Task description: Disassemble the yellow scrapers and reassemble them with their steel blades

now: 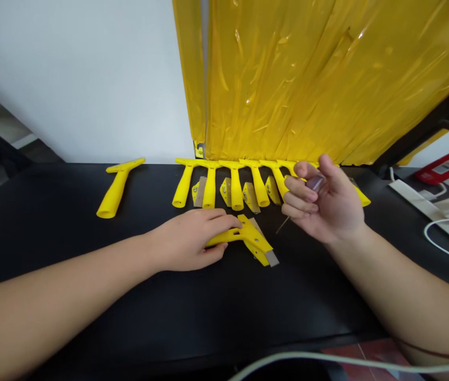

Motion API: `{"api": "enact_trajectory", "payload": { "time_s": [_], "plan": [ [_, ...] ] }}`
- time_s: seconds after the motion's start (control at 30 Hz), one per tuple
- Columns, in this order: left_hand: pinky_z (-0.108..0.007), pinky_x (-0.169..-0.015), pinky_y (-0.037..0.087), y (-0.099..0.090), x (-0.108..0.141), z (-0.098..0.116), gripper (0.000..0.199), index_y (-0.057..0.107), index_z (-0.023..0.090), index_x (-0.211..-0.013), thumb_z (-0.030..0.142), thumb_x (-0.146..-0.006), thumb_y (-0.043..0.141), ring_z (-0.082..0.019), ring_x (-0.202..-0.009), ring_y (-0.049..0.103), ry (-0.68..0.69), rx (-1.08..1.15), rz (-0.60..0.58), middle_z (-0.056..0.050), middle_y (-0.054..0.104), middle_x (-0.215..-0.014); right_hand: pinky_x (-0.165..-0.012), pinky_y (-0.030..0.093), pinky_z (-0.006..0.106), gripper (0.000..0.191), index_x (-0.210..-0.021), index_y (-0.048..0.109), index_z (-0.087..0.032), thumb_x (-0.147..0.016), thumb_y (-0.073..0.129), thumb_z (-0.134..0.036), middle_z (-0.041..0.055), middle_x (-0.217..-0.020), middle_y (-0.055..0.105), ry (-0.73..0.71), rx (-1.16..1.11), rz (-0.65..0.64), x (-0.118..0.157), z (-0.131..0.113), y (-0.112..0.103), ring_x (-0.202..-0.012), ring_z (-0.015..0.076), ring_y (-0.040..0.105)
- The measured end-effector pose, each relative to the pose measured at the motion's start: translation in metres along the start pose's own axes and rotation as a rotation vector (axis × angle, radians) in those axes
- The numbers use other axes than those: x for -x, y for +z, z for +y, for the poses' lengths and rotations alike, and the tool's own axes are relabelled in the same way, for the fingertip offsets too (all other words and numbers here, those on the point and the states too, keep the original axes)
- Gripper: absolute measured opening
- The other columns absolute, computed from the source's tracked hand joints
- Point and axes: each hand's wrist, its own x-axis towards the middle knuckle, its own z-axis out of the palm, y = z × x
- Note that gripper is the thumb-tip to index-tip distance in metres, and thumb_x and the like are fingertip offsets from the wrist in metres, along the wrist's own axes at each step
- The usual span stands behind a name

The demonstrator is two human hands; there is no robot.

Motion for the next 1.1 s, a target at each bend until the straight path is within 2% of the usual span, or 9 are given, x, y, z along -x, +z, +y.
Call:
{"api": "enact_trajectory", "payload": {
  "time_s": [0.07,0.13,0.2,0.27,0.4,0.6,0.8,1.0,1.1],
  "plan": [
    [-0.035,-0.088,0.057,-0.001,0.0,0.0,0.036,0.06,0.019,-0.131,0.021,-0.095,0.055,-0.023,-0.1,0.07,-0.027,-0.005,0.031,-0.01,0.069,-0.116,-0.044,0.013,0.025,0.031,-0.083,0.053,-0.024,-0.093,0.068,-0.05,-0.0086,-0.059,0.04,0.01,0.168,0.078,-0.003,0.001,-0.007,-0.044,0.007,0.015],
    [-0.035,-0.088,0.057,-0.002,0.0,0.001,0.034,0.059,0.02,-0.128,0.023,-0.095,0.055,-0.023,-0.102,0.07,-0.058,-0.014,0.066,-0.009,0.07,-0.118,-0.045,0.018,0.025,0.027,-0.082,0.058,-0.022,-0.09,0.073,-0.043,-0.0058,-0.063,0.051,0.009,0.447,0.105,-0.005,0.004,-0.012,-0.046,0.0075,0.027],
    [-0.035,-0.085,0.057,-0.003,0.001,0.003,0.032,0.059,0.02,-0.126,0.024,-0.095,0.056,-0.023,-0.101,0.07,-0.096,-0.025,0.109,-0.009,0.07,-0.117,-0.051,0.031,0.026,0.022,-0.085,0.065,-0.02,-0.088,0.075,-0.04,-0.0011,-0.071,0.062,0.018,0.771,0.048,-0.005,0.008,-0.014,-0.055,0.0107,0.044],
    [-0.034,-0.083,0.057,-0.004,0.001,0.004,0.029,0.058,0.02,-0.123,0.025,-0.094,0.056,-0.022,-0.099,0.07,-0.129,-0.028,0.151,-0.008,0.07,-0.114,-0.061,0.04,0.029,0.02,-0.088,0.07,-0.019,-0.09,0.072,-0.038,0.0021,-0.077,0.067,0.054,1.028,-0.058,-0.004,0.011,-0.014,-0.067,0.0149,0.055],
    [-0.032,-0.079,0.055,-0.006,0.001,0.006,0.021,0.056,0.021,-0.116,0.024,-0.095,0.057,-0.02,-0.094,0.069,-0.172,-0.016,0.203,-0.006,0.07,-0.109,-0.065,0.042,0.031,0.016,-0.095,0.07,-0.02,-0.091,0.067,-0.035,0.0012,-0.079,0.067,0.142,1.278,-0.186,0.0,0.01,-0.013,-0.069,0.0161,0.057],
    [-0.03,-0.072,0.052,-0.006,0.001,0.006,0.019,0.056,0.022,-0.115,0.025,-0.096,0.056,-0.017,-0.084,0.066,-0.196,-0.016,0.194,-0.004,0.069,-0.104,-0.058,0.04,0.029,0.036,-0.113,0.063,-0.02,-0.088,0.073,-0.044,0.0006,-0.081,0.068,0.29,1.42,-0.306,0.005,0.007,-0.006,-0.066,0.0159,0.059],
    [-0.028,-0.066,0.049,-0.007,-0.001,0.004,0.022,0.056,0.022,-0.114,0.025,-0.093,0.06,-0.014,-0.072,0.061,-0.219,0.026,0.224,0.0,0.066,-0.093,-0.056,0.039,0.028,0.042,-0.114,0.062,-0.02,-0.083,0.077,-0.043,-0.0011,-0.078,0.067,0.281,1.393,-0.359,0.007,0.008,0.001,-0.063,0.015,0.059],
    [-0.027,-0.065,0.048,-0.006,-0.001,0.003,0.021,0.056,0.022,-0.113,0.026,-0.093,0.06,-0.015,-0.073,0.06,-0.225,0.044,0.234,0.0,0.064,-0.089,-0.051,0.035,0.029,0.042,-0.096,0.068,-0.02,-0.076,0.084,-0.054,-0.0011,-0.071,0.066,0.321,1.35,-0.426,0.007,0.013,-0.003,-0.056,0.0134,0.054],
    [-0.028,-0.065,0.047,-0.005,-0.001,0.003,0.02,0.057,0.022,-0.113,0.026,-0.093,0.06,-0.015,-0.074,0.061,-0.229,0.039,0.218,0.0,0.064,-0.09,-0.052,0.036,0.028,0.041,-0.099,0.068,-0.021,-0.078,0.083,-0.052,-0.0023,-0.072,0.066,0.31,1.334,-0.446,0.007,0.015,-0.004,-0.058,0.0133,0.055]
  ]
}}
